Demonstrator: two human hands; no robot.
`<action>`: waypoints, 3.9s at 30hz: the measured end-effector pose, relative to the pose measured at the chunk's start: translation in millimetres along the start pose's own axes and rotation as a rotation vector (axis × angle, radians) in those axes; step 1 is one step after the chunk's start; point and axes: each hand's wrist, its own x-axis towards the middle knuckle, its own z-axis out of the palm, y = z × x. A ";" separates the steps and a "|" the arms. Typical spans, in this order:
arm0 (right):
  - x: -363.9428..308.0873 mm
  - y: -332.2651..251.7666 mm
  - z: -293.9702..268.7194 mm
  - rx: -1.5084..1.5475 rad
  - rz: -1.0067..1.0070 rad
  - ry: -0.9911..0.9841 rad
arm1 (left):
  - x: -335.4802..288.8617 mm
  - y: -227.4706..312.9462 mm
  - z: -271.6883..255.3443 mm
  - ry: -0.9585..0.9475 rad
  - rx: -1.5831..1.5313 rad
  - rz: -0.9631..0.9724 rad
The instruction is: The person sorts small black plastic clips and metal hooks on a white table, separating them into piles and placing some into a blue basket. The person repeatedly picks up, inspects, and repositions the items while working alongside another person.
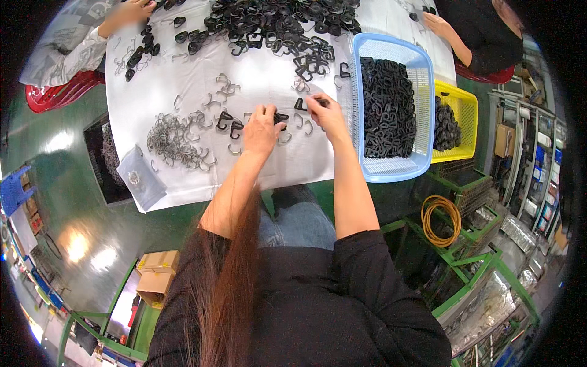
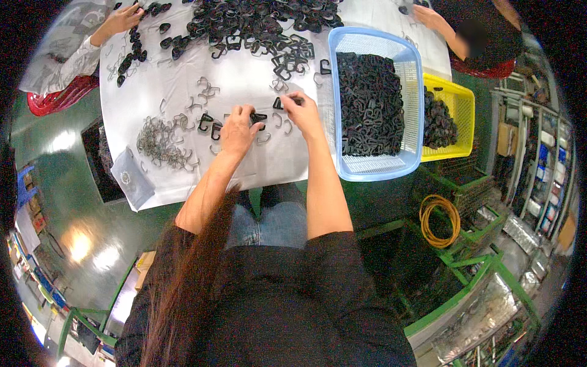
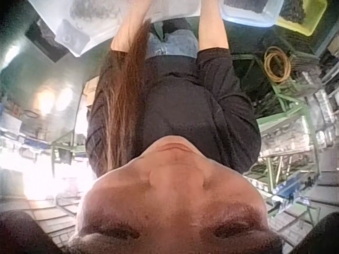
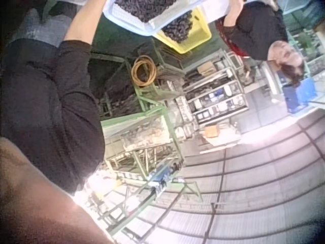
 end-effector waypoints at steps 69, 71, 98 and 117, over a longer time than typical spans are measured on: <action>-2.2 8.9 133.3 0.908 0.428 -0.249 | -31.7 -45.9 -72.0 0.410 -0.465 -0.129; 0.8 11.6 132.6 1.014 0.469 -0.304 | -44.3 -37.6 -59.2 0.438 -0.403 -0.061; 7.9 -65.7 4.0 -0.815 -0.908 0.413 | 24.3 -59.8 11.4 0.122 0.331 0.238; 61.4 0.2 52.2 -0.948 -0.398 0.506 | -70.2 -136.7 -30.8 0.054 0.508 0.111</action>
